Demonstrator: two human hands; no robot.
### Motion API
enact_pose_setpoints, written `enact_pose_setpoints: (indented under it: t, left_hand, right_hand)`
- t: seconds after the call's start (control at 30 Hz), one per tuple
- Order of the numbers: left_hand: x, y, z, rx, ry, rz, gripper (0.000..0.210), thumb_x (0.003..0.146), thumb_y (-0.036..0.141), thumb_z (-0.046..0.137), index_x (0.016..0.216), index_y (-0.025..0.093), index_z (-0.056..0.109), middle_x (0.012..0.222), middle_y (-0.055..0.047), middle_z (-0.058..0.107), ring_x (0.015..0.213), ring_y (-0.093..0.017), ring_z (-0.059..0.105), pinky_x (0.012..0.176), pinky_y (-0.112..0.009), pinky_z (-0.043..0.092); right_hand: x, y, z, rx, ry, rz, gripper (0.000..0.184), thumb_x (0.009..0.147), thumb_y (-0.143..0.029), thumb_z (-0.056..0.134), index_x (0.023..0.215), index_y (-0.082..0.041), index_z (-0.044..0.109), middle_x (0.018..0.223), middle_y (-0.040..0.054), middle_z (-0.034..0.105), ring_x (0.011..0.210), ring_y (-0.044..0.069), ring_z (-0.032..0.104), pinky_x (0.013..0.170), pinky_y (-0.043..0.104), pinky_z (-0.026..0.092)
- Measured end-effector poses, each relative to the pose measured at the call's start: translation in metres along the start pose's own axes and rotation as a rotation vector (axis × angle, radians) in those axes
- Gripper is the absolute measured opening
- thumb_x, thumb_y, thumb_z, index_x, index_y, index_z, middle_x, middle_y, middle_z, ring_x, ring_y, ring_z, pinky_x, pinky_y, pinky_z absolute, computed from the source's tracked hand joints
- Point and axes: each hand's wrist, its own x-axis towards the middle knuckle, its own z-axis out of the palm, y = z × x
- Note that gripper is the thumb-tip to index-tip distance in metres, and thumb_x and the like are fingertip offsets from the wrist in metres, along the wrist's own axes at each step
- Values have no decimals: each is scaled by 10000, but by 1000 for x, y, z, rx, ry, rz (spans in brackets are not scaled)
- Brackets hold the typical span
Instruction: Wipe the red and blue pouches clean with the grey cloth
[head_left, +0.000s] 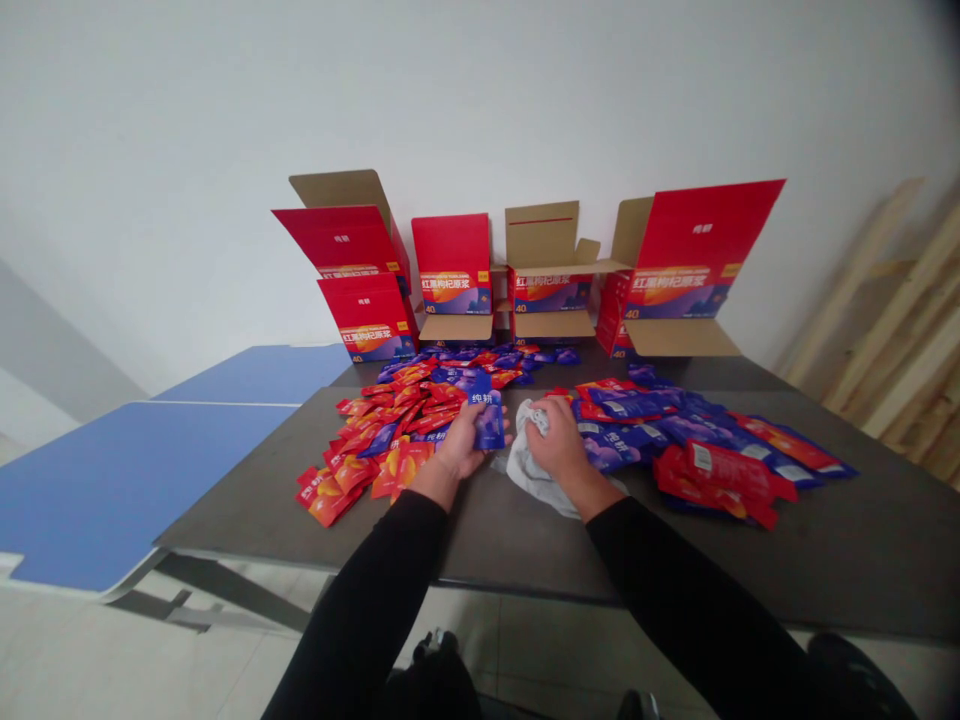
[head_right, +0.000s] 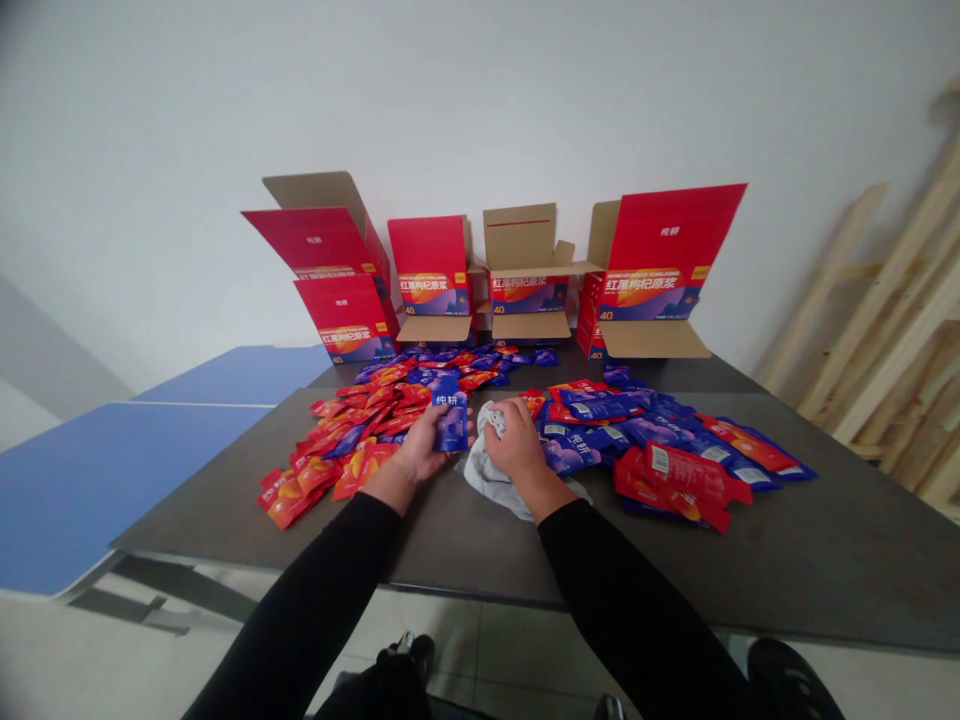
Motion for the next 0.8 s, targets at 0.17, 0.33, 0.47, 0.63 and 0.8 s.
enact_pose_setpoints:
  t: [0.17,0.33,0.47,0.63,0.8]
  left_hand:
    - [-1,1,1,-52,-127,-127,471,971,529,504,1121,127,696,923,-124,735,765,-211,716,740,-327,591]
    - [-3,-5,5,-38,-185,-95,465,963,497,563,1227,129,667,946,-119,738,820,-223,720,809,-348,579]
    - [-2,-9,5,-21,-162,-24,393,944,426,636,1243,171,649,949,-82,736,804,-186,713,809,-314,570]
    - [-1,-10,2,2,-226,-104,391,967,464,579,1132,127,691,940,-105,738,827,-205,719,816,-321,571]
    - [-1,-16,-1,67,-252,-136,443,966,521,572,1105,120,697,935,-108,745,866,-207,724,830,-313,569]
  right_hand:
    - [-7,-3,0,135,-172,-274,373,846,-176,574,1203,-236,664,1201,102,648,1165,264,597,1067,458,490]
    - [-11,-7,7,144,-380,-485,446,820,-150,585,1230,-278,703,1261,70,704,1225,254,607,1132,510,426]
    - [-9,-6,7,120,-442,-494,447,828,-146,556,1221,-279,722,1288,58,712,1253,241,608,1127,487,441]
    - [-6,0,6,107,-422,-422,534,764,-80,525,1228,-255,723,1285,60,719,1242,243,626,1119,474,462]
    - [-3,7,5,101,-304,-370,573,720,-73,503,1225,-236,720,1265,67,722,1220,247,626,1120,479,461]
